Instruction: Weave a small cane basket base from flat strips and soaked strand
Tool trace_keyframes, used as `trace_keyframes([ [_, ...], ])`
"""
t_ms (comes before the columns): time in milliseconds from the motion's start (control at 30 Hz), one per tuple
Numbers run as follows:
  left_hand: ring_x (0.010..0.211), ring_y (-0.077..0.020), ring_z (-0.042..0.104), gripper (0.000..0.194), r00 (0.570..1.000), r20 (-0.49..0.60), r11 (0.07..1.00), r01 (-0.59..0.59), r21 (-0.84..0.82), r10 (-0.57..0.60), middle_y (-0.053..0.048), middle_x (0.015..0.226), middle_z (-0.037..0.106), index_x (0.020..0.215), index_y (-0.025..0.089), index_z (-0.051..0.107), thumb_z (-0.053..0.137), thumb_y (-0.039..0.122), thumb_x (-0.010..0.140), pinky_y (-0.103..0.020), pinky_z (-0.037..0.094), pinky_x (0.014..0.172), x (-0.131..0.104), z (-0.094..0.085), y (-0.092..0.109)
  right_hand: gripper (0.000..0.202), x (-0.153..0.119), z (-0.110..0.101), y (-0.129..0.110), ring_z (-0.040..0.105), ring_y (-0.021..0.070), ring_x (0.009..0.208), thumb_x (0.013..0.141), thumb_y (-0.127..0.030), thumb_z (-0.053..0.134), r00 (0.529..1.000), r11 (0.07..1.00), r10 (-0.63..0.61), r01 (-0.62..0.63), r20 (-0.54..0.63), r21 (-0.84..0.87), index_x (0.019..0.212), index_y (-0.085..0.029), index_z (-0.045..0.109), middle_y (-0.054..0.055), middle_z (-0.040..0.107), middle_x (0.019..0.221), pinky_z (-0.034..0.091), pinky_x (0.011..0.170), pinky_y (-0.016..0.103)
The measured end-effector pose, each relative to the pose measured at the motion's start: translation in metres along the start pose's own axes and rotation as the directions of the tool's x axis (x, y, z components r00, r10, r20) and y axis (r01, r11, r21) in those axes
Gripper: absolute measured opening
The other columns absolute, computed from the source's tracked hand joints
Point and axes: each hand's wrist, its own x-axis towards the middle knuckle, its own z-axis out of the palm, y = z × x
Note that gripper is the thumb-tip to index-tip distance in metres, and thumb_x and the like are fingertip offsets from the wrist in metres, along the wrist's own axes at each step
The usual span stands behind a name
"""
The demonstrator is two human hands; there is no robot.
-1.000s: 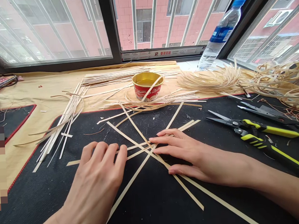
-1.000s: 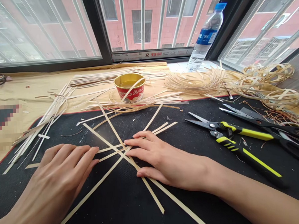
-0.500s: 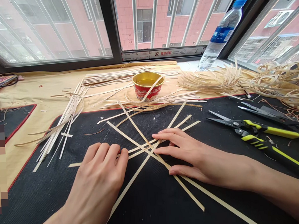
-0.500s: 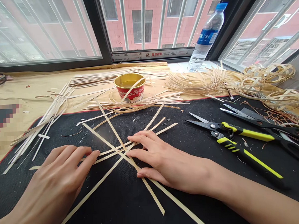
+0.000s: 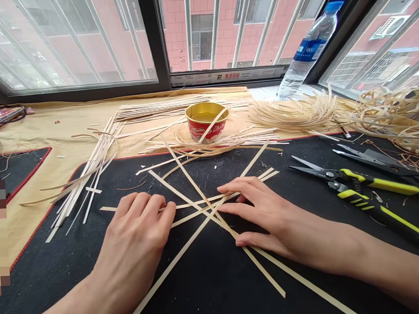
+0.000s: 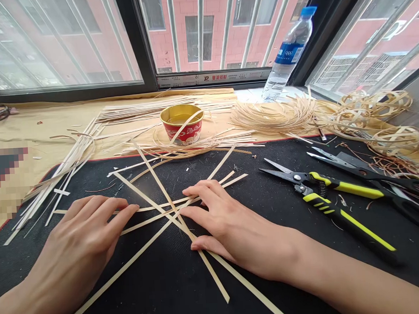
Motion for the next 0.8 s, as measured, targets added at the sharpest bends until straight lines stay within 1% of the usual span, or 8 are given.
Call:
trace_keyframes([
  [100,0.075,-0.0280,0.055,0.029,1.000,-0.012,1.000,0.003,-0.010,-0.003,-0.011,0.081,0.063,0.087,0.013,0.065,0.040,0.001,0.080,-0.041,0.045,0.065,-0.0002,0.0007,-0.0008,0.033,-0.0002,-0.0001,-0.0022,0.042,0.0278,0.127,0.087,-0.027,0.062,0.998,0.999,0.028,-0.029,-0.051,-0.022,0.119,-0.019,0.058,0.015,0.050,0.129,0.045,0.103,0.047],
  [200,0.074,-0.0272,0.055,0.029,1.000,-0.030,1.000,0.001,-0.008,-0.001,-0.011,0.081,0.063,0.086,0.014,0.065,0.039,0.002,0.082,-0.041,0.045,0.066,0.0001,0.0014,-0.0019,0.035,-0.0007,0.0004,-0.0035,0.047,0.0271,0.122,0.086,-0.026,0.064,0.997,0.997,0.055,-0.058,-0.059,-0.045,0.119,-0.018,0.058,0.016,0.049,0.127,0.049,0.099,0.044],
  [300,0.074,-0.0271,0.055,0.028,1.000,-0.029,1.000,-0.005,-0.010,0.004,-0.011,0.081,0.064,0.087,0.013,0.065,0.040,0.001,0.081,-0.041,0.045,0.067,0.0008,0.0022,-0.0026,0.039,-0.0015,0.0015,-0.0040,0.048,0.0267,0.120,0.085,-0.027,0.065,0.996,0.994,0.079,-0.082,-0.049,-0.066,0.121,-0.016,0.056,0.016,0.047,0.128,0.050,0.097,0.041],
  [467,0.076,-0.0273,0.056,0.027,0.999,-0.040,1.000,-0.019,-0.019,0.018,-0.011,0.083,0.064,0.090,0.011,0.065,0.041,0.001,0.082,-0.042,0.046,0.070,0.0014,0.0039,-0.0033,0.042,-0.0025,0.0037,-0.0039,0.051,0.0250,0.115,0.085,-0.027,0.066,0.993,0.992,0.101,-0.105,-0.064,-0.066,0.124,-0.017,0.053,0.014,0.048,0.125,0.051,0.095,0.039],
  [567,0.076,-0.0265,0.056,0.026,0.998,-0.055,1.000,-0.021,-0.008,0.020,-0.011,0.083,0.065,0.089,0.012,0.065,0.041,0.003,0.084,-0.041,0.047,0.070,0.0017,0.0047,-0.0041,0.041,-0.0039,0.0043,-0.0042,0.053,0.0244,0.111,0.085,-0.028,0.066,0.991,0.991,0.112,-0.117,-0.074,-0.062,0.122,-0.016,0.055,0.013,0.050,0.122,0.052,0.092,0.038],
  [700,0.074,-0.0249,0.056,0.027,0.999,-0.053,1.000,-0.012,-0.003,0.012,-0.009,0.083,0.065,0.088,0.014,0.064,0.039,0.005,0.086,-0.040,0.047,0.069,0.0021,0.0046,-0.0050,0.037,-0.0054,0.0048,-0.0051,0.054,0.0249,0.110,0.084,-0.029,0.067,0.989,0.990,0.110,-0.117,-0.096,-0.077,0.117,-0.016,0.057,0.013,0.053,0.120,0.053,0.091,0.038],
  [800,0.074,-0.0250,0.056,0.027,0.998,-0.056,1.000,-0.009,-0.006,0.009,-0.009,0.082,0.064,0.088,0.014,0.064,0.040,0.003,0.085,-0.040,0.047,0.069,0.0025,0.0049,-0.0054,0.040,-0.0046,0.0055,-0.0057,0.055,0.0260,0.109,0.081,-0.029,0.071,0.986,0.985,0.120,-0.133,-0.113,-0.111,0.116,-0.014,0.058,0.014,0.054,0.120,0.054,0.090,0.038],
])
